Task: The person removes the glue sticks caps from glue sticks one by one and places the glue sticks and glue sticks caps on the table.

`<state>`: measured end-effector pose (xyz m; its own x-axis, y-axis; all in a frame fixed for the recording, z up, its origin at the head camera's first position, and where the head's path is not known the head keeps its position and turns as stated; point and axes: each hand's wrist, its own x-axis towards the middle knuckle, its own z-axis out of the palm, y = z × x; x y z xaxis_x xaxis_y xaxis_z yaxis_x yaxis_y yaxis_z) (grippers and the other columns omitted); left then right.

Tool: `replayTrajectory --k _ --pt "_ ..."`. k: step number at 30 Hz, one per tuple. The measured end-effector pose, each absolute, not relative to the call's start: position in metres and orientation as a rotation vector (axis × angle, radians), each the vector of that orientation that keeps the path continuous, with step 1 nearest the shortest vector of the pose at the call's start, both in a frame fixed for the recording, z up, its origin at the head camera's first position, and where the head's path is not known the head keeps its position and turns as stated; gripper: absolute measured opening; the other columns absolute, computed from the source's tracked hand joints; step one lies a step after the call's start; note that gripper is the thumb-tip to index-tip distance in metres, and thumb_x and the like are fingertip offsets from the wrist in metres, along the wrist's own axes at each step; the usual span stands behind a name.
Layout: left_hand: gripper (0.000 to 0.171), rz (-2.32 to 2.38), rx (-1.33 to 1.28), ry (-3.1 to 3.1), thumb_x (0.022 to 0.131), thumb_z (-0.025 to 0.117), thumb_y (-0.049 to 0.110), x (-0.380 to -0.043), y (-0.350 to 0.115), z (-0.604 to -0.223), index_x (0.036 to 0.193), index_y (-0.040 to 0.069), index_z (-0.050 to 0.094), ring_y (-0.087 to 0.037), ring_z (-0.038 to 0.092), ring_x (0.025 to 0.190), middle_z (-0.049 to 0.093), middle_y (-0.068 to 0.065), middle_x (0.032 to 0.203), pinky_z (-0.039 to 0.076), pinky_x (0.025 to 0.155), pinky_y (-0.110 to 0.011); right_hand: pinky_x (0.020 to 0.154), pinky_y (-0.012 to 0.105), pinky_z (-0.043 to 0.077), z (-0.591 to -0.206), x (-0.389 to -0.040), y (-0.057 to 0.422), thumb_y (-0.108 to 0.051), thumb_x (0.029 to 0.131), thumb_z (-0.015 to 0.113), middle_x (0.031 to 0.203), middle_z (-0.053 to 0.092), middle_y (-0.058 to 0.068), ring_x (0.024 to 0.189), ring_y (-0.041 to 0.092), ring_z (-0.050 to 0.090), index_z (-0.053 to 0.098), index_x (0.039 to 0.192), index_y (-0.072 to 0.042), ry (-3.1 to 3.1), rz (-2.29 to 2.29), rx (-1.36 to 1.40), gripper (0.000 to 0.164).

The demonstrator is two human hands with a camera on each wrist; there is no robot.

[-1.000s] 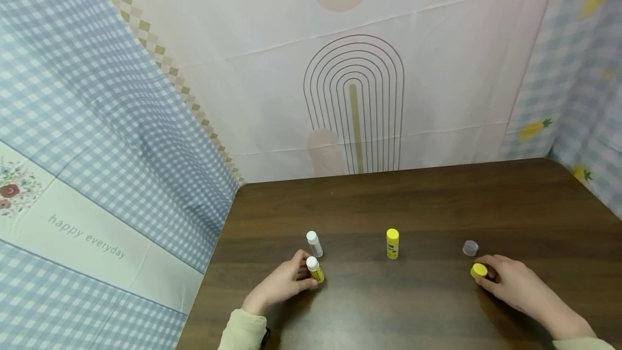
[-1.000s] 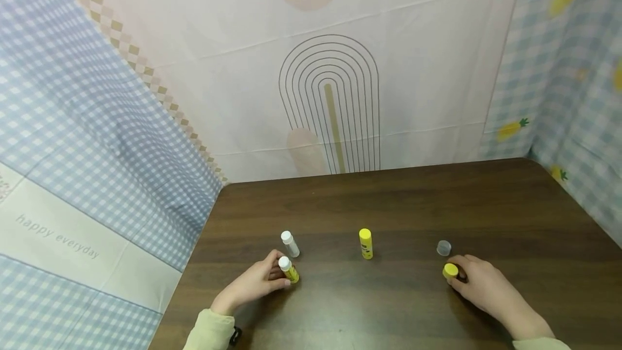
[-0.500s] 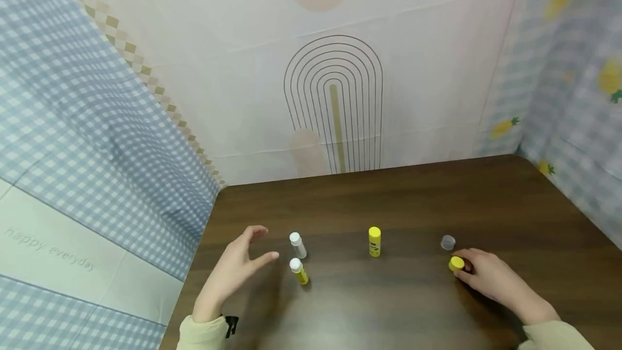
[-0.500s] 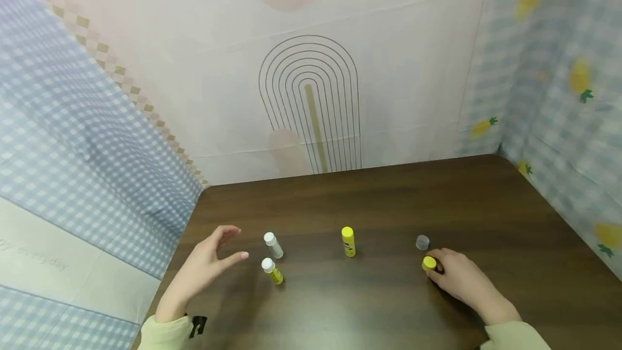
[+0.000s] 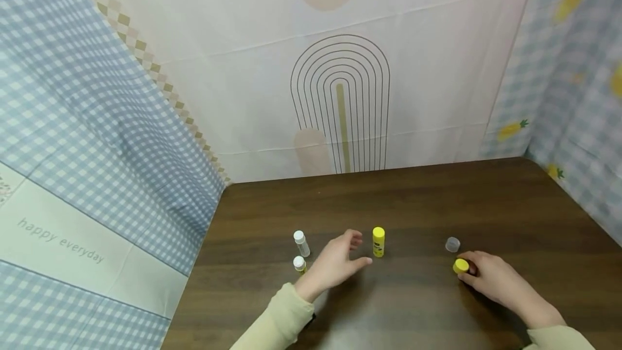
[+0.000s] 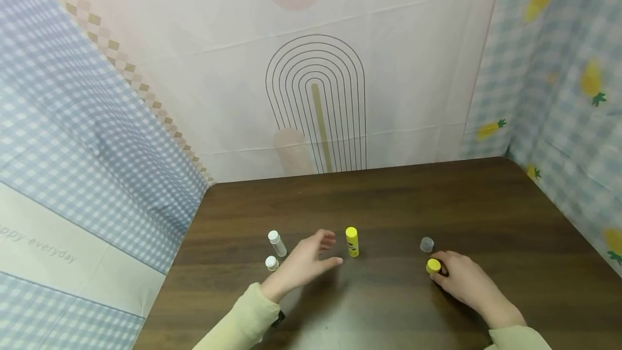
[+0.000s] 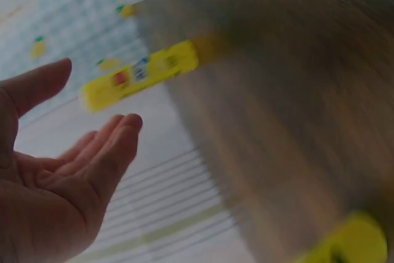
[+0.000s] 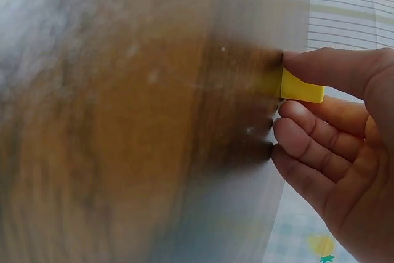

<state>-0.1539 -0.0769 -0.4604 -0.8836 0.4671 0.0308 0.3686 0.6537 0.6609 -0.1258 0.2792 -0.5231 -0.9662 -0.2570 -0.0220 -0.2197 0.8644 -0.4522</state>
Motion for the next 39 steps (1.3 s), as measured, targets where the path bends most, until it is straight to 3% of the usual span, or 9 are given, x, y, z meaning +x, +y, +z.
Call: replayTrajectory --k 4,8,12,22,33,39 --pt "0.057 1.008 0.609 2.658 0.091 0.077 0.031 -0.168 -0.053 -0.475 0.133 0.001 0.052 -0.024 0.063 0.115 0.065 -0.013 0.125 0.051 0.094 -0.035 0.061 0.032 0.037 -0.523 -0.123 0.283 -0.014 0.085 0.079 0.078 0.048 -0.002 0.069 0.014 0.044 0.068 0.110 0.004 2.969 -0.715 -0.380 0.033" --pt "0.054 1.011 0.550 2.617 0.089 0.078 0.033 -0.175 -0.038 -0.487 0.126 0.002 0.053 -0.022 0.065 0.104 0.066 -0.009 0.112 0.053 0.087 -0.034 0.060 0.031 0.036 -0.525 -0.122 0.282 -0.015 0.086 0.079 0.078 0.048 -0.004 0.068 0.012 0.043 0.068 0.108 0.002 2.971 -0.742 -0.401 0.030" --pt "0.046 1.078 0.523 2.618 0.092 0.075 0.030 -0.178 -0.033 -0.497 0.121 0.003 0.052 -0.020 0.064 0.092 0.063 -0.004 0.099 0.053 0.080 -0.034 0.060 0.030 0.035 -0.527 -0.120 0.279 -0.015 0.085 0.079 0.078 0.047 -0.004 0.068 0.011 0.043 0.069 0.107 0.000 2.969 -0.760 -0.392 0.029" --pt "0.019 1.050 0.674 2.722 0.097 0.069 0.019 -0.179 -0.032 -0.506 0.106 0.008 0.058 -0.014 0.059 0.085 0.059 0.001 0.092 0.050 0.077 -0.029 0.060 0.029 0.035 -0.526 -0.120 0.280 -0.014 0.085 0.079 0.078 0.047 -0.004 0.068 0.010 0.043 0.068 0.109 0.001 2.981 -0.763 -0.386 0.030" --pt "0.021 0.973 0.761 2.722 0.100 0.066 0.023 -0.179 -0.037 -0.506 0.112 0.007 0.058 -0.014 0.065 0.087 0.067 -0.002 0.095 0.052 0.075 -0.028 0.062 0.029 0.036 -0.526 -0.118 0.280 -0.015 0.085 0.079 0.078 0.047 -0.005 0.068 0.009 0.043 0.068 0.110 0.001 2.983 -0.787 -0.386 0.032" --pt "0.020 0.857 0.827 2.747 0.099 0.068 0.026 -0.178 -0.046 -0.496 0.106 0.012 0.056 -0.008 0.058 0.073 0.063 0.003 0.085 0.048 0.066 -0.025 0.062 0.030 0.036 -0.528 -0.117 0.282 -0.017 0.085 0.080 0.078 0.046 -0.005 0.068 0.008 0.041 0.068 0.111 0.001 2.991 -0.783 -0.389 0.034"
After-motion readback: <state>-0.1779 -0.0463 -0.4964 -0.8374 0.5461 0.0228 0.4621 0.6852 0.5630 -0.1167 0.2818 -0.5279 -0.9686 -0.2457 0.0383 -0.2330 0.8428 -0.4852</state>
